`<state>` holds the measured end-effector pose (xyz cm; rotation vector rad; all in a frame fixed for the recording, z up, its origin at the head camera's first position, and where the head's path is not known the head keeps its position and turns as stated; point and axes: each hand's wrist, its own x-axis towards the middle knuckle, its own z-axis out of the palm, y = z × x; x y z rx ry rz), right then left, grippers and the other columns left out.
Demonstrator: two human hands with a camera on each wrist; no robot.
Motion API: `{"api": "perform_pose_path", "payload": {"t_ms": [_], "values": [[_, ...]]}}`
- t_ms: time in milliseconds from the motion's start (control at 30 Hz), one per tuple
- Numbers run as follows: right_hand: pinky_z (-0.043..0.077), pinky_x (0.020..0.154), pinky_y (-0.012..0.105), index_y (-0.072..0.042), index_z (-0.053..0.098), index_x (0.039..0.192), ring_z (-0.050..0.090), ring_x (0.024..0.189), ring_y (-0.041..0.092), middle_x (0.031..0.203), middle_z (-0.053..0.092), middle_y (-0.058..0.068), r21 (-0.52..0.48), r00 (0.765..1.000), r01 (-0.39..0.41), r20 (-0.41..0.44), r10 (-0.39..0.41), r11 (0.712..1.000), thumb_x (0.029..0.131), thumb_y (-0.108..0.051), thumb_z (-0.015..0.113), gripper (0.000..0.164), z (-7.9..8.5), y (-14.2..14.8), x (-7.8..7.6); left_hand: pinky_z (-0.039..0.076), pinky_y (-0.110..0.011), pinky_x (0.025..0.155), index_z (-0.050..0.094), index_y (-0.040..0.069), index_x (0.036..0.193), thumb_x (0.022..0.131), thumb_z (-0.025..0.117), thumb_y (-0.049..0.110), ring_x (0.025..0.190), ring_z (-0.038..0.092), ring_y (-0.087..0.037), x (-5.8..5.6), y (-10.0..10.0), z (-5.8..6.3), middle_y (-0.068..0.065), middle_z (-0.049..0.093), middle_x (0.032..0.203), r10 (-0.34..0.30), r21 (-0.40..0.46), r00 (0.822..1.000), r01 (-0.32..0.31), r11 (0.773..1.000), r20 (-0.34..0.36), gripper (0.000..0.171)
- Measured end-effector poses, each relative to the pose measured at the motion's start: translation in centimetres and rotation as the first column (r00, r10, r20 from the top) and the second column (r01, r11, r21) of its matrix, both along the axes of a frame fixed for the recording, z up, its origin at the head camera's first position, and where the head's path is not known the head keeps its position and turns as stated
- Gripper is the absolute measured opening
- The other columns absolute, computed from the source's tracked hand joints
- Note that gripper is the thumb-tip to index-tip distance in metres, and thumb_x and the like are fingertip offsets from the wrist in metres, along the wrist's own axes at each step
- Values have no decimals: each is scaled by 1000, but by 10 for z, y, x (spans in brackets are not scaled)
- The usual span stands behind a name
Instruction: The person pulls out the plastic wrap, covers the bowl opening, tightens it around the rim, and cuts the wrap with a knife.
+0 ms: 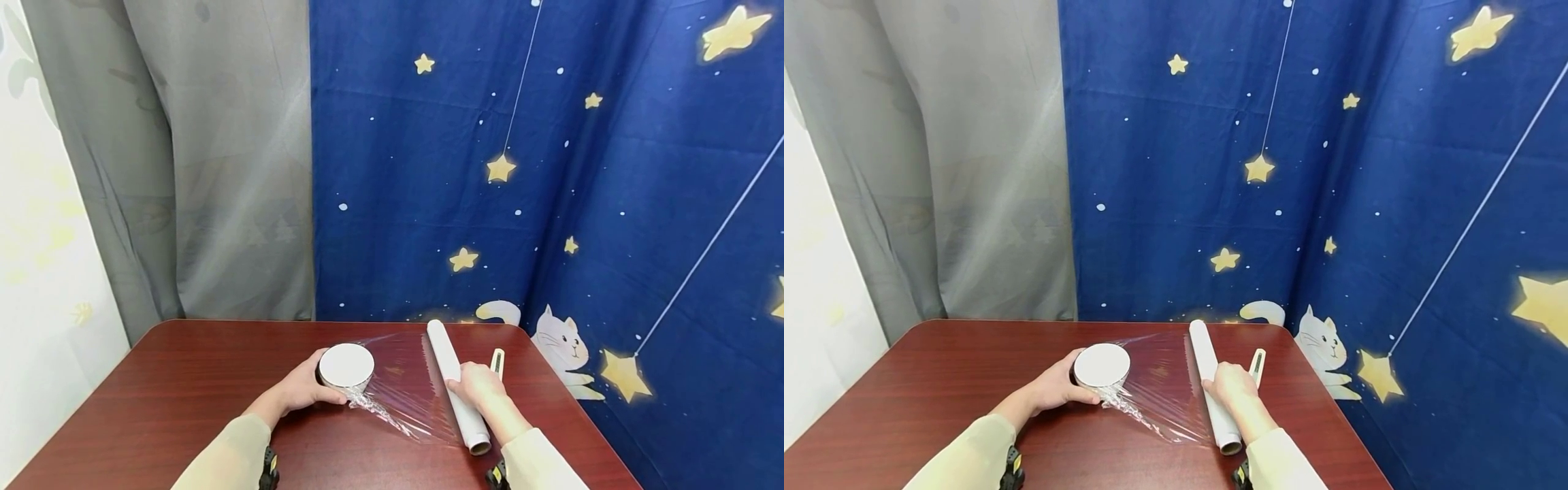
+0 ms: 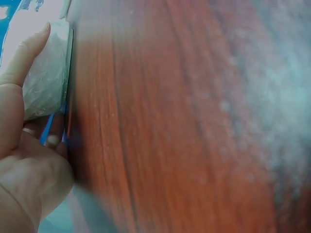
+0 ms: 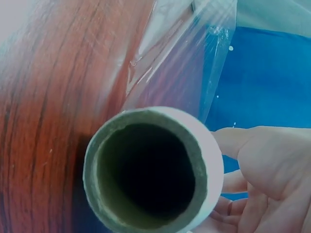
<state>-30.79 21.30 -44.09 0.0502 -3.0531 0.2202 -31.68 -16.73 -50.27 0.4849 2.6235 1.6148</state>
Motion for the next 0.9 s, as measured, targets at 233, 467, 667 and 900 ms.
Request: {"api": "perform_pose_path", "payload": {"t_ms": [233,467,667,900], "values": [[58,72,48,-1,71,99,67,74,28,87,72,14,8,1000,23,-5,-23,1000,94,-40,80,40,-1,-3,2,43,-50,118,42,0,160,68,106,18,133,60,-28,1,0,-1,-16,65,147,-3,6,1000,3,1000,23,114],[58,68,49,-3,72,97,65,73,28,88,72,15,26,997,69,31,-70,997,96,-47,78,44,3,-4,4,42,-49,119,41,1,160,69,105,17,133,59,-27,1,1,0,-15,66,147,-6,22,1000,6,1000,29,113],[58,69,50,-3,72,97,66,74,28,87,72,14,18,998,65,23,-65,998,97,-47,77,44,4,-4,4,43,-49,118,42,0,160,69,105,16,133,59,-27,3,2,1,-15,65,147,-13,34,999,12,999,33,112],[58,68,50,-4,71,94,67,74,28,86,72,14,-18,999,55,1,-55,998,98,-48,75,45,2,-1,1,42,-52,119,42,0,160,68,106,17,134,59,-28,5,2,2,-15,66,147,5,18,999,-6,1000,33,113]]}}
